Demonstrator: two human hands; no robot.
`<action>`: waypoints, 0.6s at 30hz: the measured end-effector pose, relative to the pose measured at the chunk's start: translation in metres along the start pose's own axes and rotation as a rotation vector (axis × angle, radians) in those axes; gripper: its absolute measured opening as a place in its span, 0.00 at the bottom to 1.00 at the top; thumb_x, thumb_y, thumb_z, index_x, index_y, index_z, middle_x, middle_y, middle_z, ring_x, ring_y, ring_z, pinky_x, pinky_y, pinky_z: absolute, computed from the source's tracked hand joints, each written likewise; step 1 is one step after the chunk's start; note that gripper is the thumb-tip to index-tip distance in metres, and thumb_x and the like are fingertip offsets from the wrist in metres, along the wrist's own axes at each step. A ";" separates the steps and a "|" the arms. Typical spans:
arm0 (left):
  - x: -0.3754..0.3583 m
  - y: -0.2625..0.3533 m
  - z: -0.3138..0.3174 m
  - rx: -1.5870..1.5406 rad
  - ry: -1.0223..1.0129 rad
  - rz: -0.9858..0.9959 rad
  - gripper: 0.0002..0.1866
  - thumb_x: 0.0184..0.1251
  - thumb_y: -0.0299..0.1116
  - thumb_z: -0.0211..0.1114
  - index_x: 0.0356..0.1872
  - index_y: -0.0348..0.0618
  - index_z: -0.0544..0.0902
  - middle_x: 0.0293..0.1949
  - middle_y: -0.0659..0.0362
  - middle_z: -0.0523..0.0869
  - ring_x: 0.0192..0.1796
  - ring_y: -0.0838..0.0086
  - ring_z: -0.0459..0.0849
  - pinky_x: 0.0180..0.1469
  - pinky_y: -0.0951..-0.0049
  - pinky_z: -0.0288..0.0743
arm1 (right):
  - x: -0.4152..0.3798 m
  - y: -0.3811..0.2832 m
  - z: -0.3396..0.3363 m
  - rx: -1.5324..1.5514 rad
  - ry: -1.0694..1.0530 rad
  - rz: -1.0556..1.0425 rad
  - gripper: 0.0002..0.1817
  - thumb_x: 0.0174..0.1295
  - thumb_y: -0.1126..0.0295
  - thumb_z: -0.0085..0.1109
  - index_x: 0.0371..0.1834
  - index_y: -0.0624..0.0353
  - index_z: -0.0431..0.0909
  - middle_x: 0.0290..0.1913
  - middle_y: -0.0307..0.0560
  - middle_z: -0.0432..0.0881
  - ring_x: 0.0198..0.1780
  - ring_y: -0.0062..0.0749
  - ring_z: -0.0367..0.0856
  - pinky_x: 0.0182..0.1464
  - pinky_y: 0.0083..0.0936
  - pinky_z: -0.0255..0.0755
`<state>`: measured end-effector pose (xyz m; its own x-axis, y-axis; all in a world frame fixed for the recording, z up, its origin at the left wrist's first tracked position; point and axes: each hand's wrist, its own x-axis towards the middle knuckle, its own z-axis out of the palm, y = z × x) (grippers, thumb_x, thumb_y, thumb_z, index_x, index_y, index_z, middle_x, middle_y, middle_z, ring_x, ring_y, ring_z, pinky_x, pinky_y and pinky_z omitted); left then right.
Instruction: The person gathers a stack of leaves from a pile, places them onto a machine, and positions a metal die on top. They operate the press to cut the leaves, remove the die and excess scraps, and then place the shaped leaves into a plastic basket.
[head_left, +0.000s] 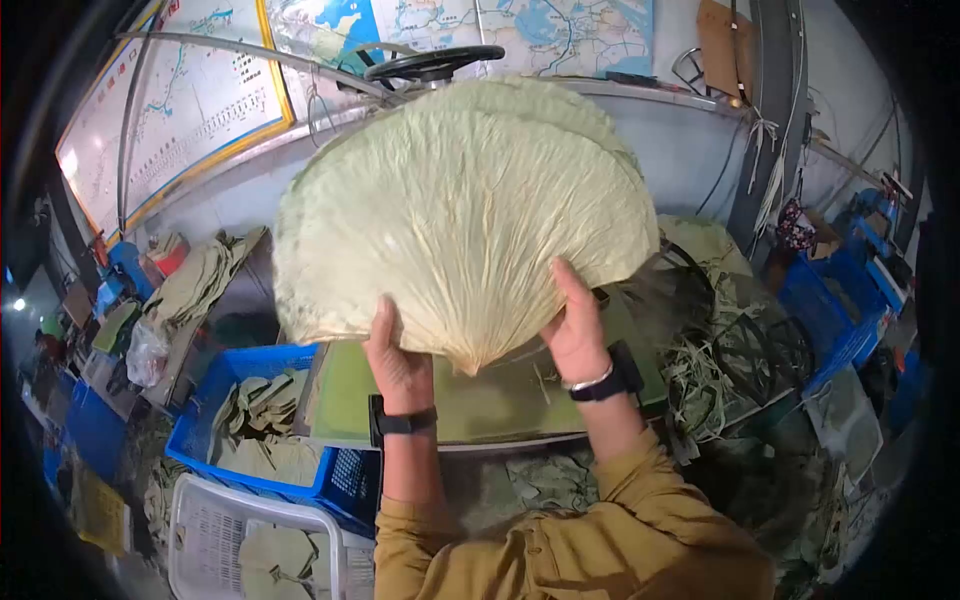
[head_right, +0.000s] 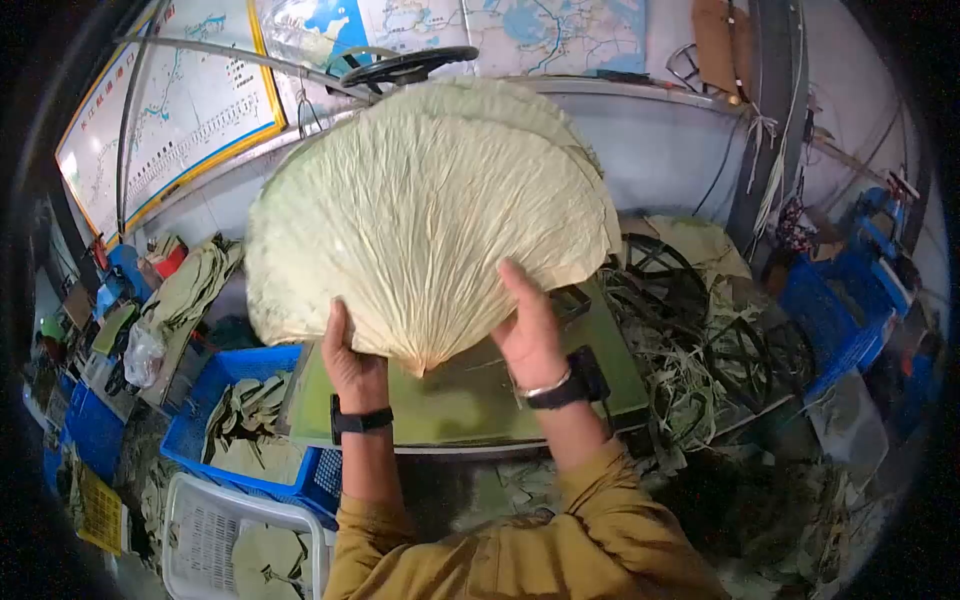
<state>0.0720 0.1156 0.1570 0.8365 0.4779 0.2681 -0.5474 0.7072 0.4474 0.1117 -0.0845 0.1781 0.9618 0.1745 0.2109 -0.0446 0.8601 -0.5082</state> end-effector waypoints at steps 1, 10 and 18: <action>0.002 -0.002 -0.013 0.000 0.010 -0.004 0.25 0.67 0.37 0.63 0.60 0.33 0.72 0.60 0.54 0.78 0.62 0.62 0.75 0.64 0.59 0.69 | 0.022 0.002 -0.035 0.031 -0.063 0.056 0.24 0.58 0.68 0.67 0.58 0.55 0.72 0.56 0.43 0.79 0.57 0.34 0.77 0.59 0.35 0.73; -0.051 -0.071 -0.149 0.122 0.136 -0.666 0.30 0.54 0.33 0.74 0.59 0.45 0.74 0.54 0.60 0.81 0.56 0.65 0.78 0.66 0.59 0.66 | 0.005 0.057 -0.266 -0.593 -0.058 0.087 0.23 0.62 0.75 0.58 0.62 0.53 0.70 0.53 0.45 0.80 0.56 0.39 0.78 0.59 0.40 0.73; -0.026 -0.039 0.000 -0.021 0.150 0.054 0.39 0.66 0.57 0.59 0.69 0.41 0.62 0.66 0.53 0.70 0.66 0.58 0.70 0.68 0.54 0.64 | 0.016 0.023 -0.068 0.102 -0.074 0.239 0.23 0.62 0.65 0.63 0.59 0.60 0.72 0.55 0.43 0.79 0.55 0.32 0.78 0.59 0.33 0.73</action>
<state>0.0718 0.0753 0.1322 0.7934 0.5873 0.1603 -0.5936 0.6879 0.4178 0.1440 -0.0948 0.1132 0.8986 0.4095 0.1576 -0.2983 0.8335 -0.4651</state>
